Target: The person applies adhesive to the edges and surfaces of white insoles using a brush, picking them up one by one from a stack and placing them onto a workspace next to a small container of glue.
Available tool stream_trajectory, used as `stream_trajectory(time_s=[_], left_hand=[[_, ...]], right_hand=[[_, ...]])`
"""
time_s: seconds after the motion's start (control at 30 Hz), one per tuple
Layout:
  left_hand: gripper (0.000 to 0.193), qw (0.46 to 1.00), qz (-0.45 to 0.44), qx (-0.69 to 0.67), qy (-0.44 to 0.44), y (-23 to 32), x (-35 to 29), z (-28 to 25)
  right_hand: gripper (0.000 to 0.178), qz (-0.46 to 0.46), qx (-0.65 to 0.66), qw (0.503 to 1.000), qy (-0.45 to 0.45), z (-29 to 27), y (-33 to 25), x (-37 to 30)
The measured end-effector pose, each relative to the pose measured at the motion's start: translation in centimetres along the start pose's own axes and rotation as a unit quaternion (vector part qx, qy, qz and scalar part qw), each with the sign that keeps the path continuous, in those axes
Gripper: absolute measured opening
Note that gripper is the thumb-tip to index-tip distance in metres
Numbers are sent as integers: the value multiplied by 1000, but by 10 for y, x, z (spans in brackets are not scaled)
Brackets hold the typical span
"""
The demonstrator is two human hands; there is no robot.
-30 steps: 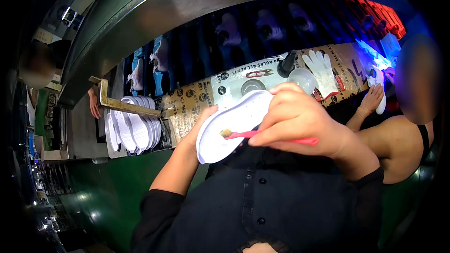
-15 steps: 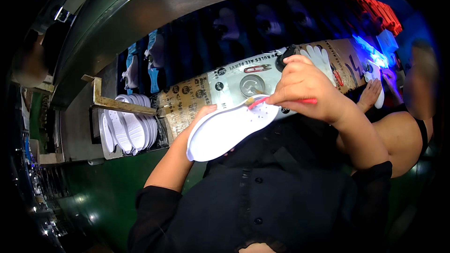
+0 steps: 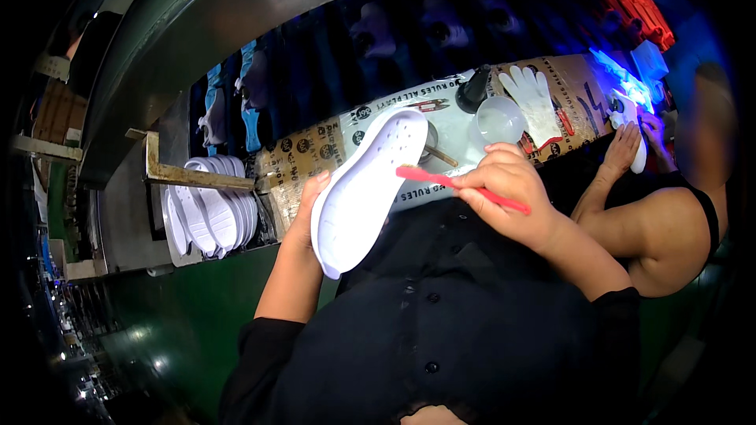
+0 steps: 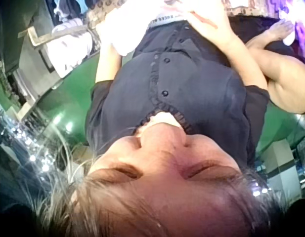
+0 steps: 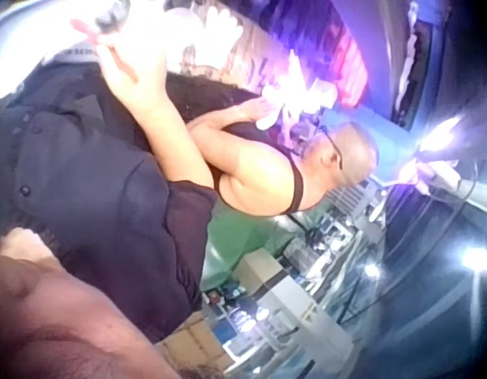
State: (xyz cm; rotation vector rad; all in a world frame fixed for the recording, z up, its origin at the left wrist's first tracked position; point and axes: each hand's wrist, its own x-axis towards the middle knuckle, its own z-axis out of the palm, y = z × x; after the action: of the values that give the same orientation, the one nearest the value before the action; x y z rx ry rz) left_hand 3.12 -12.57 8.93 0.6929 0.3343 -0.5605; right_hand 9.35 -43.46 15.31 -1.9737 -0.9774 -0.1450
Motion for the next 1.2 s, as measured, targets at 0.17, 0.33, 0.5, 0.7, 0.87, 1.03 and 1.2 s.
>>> stream_trajectory(time_s=[0.17, 0.33, 0.5, 0.7, 0.87, 1.03, 1.2], left_hand=[[63, 986, 126, 66, 89, 5, 8, 30], [63, 972, 195, 88, 94, 19, 19, -5], [74, 981, 165, -89, -52, 26, -14, 59], [88, 970, 109, -6, -218, 37, 27, 152], [90, 944, 75, 41, -319, 58, 168, 354], [94, 960, 114, 19, -256, 64, 260, 481], [75, 933, 27, 144, -330, 21, 208, 399]], right_hand=[[16, -64, 30, 997, -43, 15, -16, -9], [12, -68, 63, 996, 14, 14, -14, -12], [17, 117, 272, 919, 262, -24, 1, -24], [19, 217, 255, 858, 389, -59, 47, -92], [18, 282, 295, 801, 439, -80, 51, -145], [18, 282, 305, 787, 455, -84, 61, -149], [17, 318, 324, 773, 443, -72, 80, -157]])
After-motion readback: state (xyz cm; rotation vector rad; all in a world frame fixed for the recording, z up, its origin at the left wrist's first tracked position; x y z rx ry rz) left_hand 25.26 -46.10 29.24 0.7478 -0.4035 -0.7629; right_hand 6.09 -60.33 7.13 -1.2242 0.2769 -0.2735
